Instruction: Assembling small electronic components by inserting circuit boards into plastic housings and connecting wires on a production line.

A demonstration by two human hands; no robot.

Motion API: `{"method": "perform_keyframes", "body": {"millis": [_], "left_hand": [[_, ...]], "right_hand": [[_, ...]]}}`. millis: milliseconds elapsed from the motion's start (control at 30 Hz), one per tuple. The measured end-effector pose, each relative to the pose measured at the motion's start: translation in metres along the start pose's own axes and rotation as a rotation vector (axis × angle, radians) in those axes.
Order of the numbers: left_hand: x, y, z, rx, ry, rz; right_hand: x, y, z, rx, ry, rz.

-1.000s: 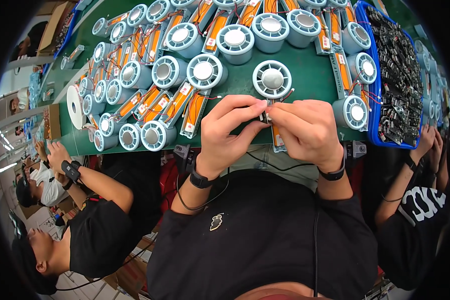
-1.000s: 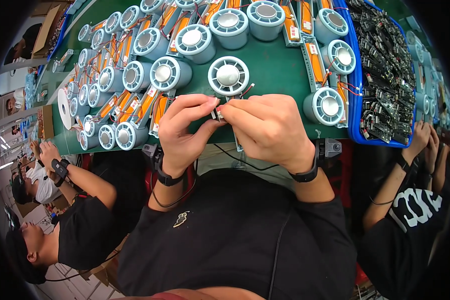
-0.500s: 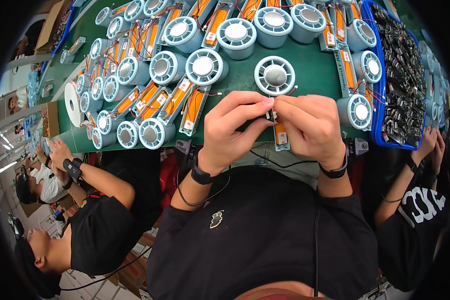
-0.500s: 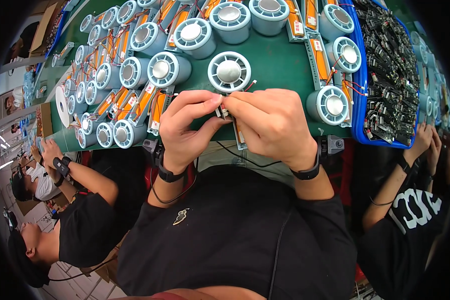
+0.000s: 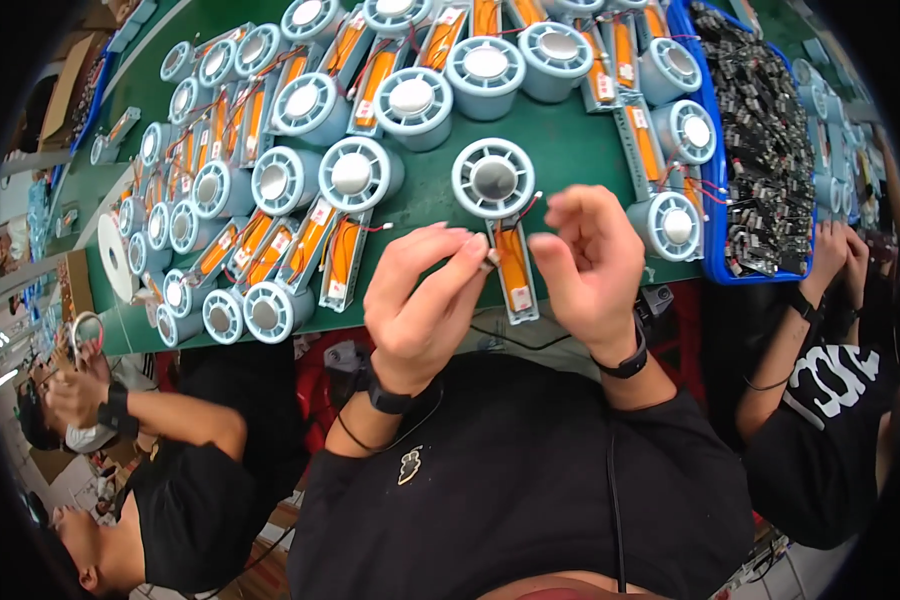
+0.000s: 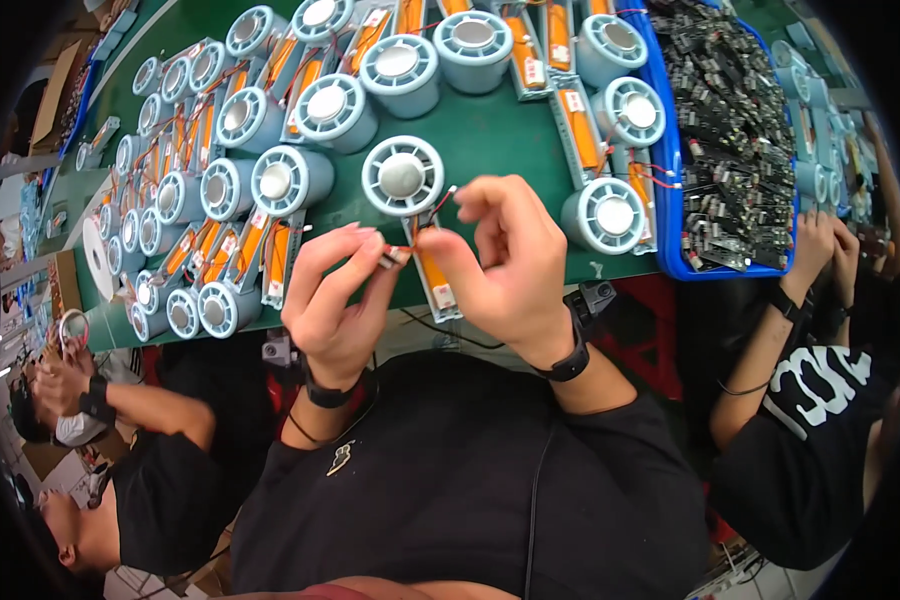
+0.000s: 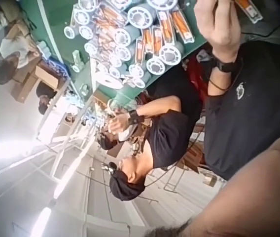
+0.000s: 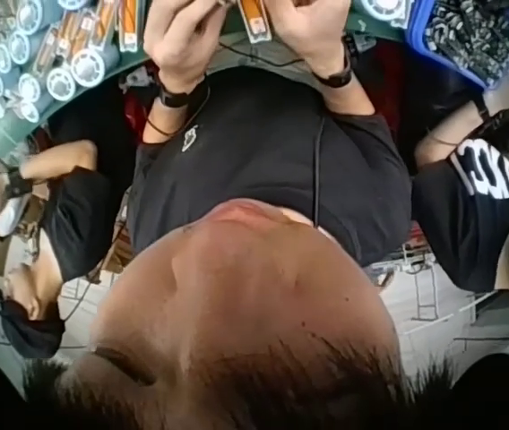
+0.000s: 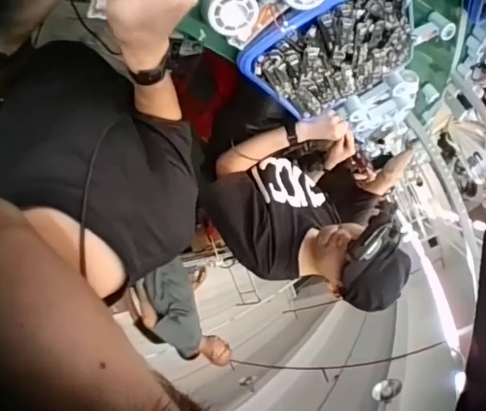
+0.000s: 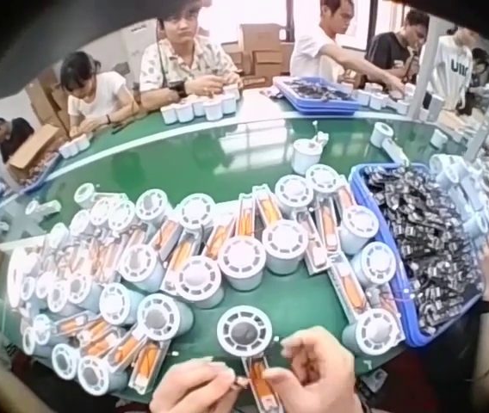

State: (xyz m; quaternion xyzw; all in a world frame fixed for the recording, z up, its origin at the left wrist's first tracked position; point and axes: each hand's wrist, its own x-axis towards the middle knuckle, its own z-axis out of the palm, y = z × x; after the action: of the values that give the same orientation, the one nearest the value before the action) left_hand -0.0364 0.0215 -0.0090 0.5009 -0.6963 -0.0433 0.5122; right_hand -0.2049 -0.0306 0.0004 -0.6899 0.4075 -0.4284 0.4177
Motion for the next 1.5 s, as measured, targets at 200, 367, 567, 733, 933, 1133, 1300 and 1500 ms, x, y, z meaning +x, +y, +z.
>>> {"method": "perform_keyframes", "body": {"millis": [200,367,567,733,933,1133,1300,1500], "left_hand": [[-0.002,0.007,-0.007,0.136,-0.07,-0.045],[-0.004,0.011,-0.011,0.111,-0.162,-0.096],[-0.016,0.005,-0.009,-0.048,-0.138,-0.239],[-0.009,0.005,-0.008,-0.037,-0.145,-0.236],[-0.003,0.004,-0.009,-0.292,-0.159,-0.378],[-0.004,-0.004,-0.005,-0.364,-0.168,-0.387],[-0.008,-0.004,-0.004,-0.35,-0.145,-0.406],[-0.003,-0.007,0.0,-0.31,-0.109,-0.26]], "right_hand": [[0.006,0.01,0.011,-0.059,0.151,-0.029],[0.002,0.014,0.015,-0.033,0.2,-0.255],[-0.001,-0.005,0.005,0.368,-0.002,0.326],[0.0,0.016,0.006,0.33,-0.021,-0.054],[0.008,0.005,-0.01,0.058,-0.125,-0.263],[0.02,-0.002,-0.014,-0.145,-0.225,-0.294],[0.022,0.002,-0.015,-0.161,-0.219,-0.367],[0.016,-0.006,-0.017,-0.411,-0.252,-0.472]]}}
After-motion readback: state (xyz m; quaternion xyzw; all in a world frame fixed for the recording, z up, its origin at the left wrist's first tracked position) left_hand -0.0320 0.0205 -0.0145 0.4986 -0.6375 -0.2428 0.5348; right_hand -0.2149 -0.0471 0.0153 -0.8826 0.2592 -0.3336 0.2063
